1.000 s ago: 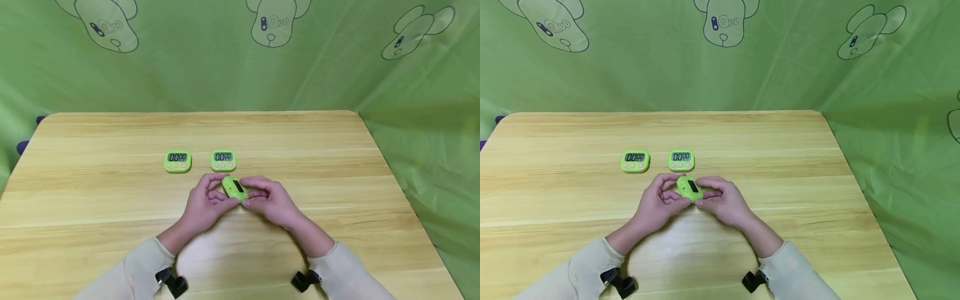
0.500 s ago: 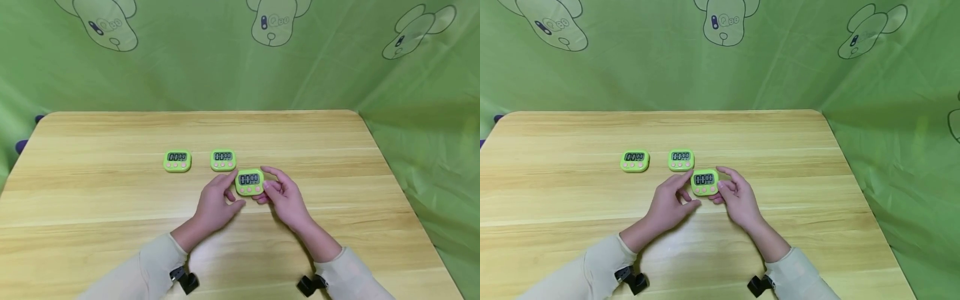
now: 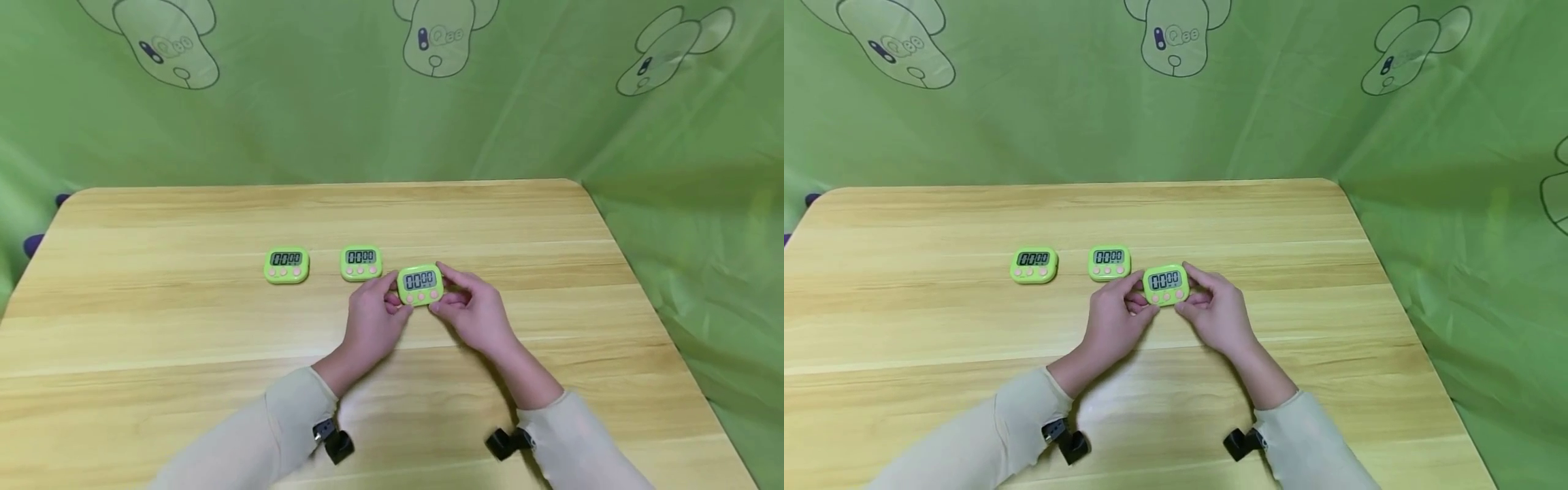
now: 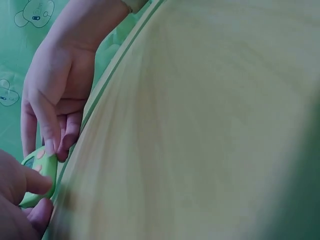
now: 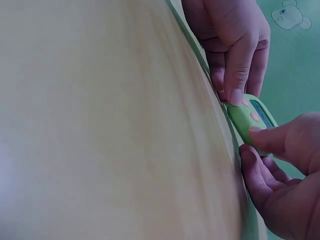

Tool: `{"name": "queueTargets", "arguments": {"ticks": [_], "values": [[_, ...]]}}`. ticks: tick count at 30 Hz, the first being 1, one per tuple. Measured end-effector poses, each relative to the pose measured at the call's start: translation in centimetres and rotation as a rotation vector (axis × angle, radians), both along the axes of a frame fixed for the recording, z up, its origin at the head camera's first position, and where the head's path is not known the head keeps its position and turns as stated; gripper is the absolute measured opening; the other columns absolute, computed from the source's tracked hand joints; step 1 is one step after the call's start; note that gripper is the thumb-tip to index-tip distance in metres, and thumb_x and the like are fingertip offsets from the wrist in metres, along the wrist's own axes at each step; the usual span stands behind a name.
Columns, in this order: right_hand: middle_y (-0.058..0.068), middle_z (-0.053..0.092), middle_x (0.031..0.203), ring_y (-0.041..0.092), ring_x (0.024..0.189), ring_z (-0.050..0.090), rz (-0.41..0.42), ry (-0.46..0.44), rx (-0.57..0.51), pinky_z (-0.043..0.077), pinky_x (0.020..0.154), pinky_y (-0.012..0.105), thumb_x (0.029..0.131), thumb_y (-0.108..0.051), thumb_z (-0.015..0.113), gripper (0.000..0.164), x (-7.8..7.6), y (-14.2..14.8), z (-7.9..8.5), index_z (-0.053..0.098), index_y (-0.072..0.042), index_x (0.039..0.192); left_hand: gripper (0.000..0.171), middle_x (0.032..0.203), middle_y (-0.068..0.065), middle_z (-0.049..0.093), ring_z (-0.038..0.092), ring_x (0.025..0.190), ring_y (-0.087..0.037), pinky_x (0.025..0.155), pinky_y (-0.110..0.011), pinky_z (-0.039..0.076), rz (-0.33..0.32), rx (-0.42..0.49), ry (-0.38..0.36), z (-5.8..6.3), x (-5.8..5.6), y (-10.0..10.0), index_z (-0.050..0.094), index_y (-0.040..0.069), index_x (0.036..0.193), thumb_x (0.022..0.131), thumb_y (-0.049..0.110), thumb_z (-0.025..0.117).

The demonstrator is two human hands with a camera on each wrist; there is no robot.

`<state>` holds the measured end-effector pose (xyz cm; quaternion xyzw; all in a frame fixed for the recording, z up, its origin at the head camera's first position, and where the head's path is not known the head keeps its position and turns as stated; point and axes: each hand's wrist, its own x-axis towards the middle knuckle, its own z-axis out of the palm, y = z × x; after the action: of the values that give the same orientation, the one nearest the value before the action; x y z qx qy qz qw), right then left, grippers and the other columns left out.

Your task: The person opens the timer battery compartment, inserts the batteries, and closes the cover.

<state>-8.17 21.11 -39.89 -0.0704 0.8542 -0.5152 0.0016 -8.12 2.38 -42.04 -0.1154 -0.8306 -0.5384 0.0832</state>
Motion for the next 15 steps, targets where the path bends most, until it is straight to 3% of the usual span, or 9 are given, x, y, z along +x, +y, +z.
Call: {"name": "queueTargets", "arguments": {"ticks": [8,15], "values": [[0.017,0.069,0.104,0.025,0.085,0.068,-0.063,0.016,0.111,0.057,0.073,0.021,0.079,0.006,0.082,0.064,-1.9,0.4,-0.2,0.056,0.003,0.138,0.046,0.091,-0.012,0.065,0.062,0.078,-0.018,0.064,-0.016,0.052,0.065,-0.034,0.054,-0.1,-1.0,1.7,0.061,-0.012,0.126,0.083,-0.008,0.076],[0.013,0.071,0.103,0.02,0.08,0.068,-0.109,-0.007,0.135,0.056,0.068,0.02,0.078,0.0,0.085,0.055,-3.1,0.8,-0.5,0.063,0.0,0.128,0.045,0.098,-0.011,0.065,0.059,0.079,-0.014,0.065,-0.017,0.051,0.123,-0.099,-0.005,0.4,-1.6,2.6,0.061,-0.009,0.128,0.085,-0.004,0.074]]}}
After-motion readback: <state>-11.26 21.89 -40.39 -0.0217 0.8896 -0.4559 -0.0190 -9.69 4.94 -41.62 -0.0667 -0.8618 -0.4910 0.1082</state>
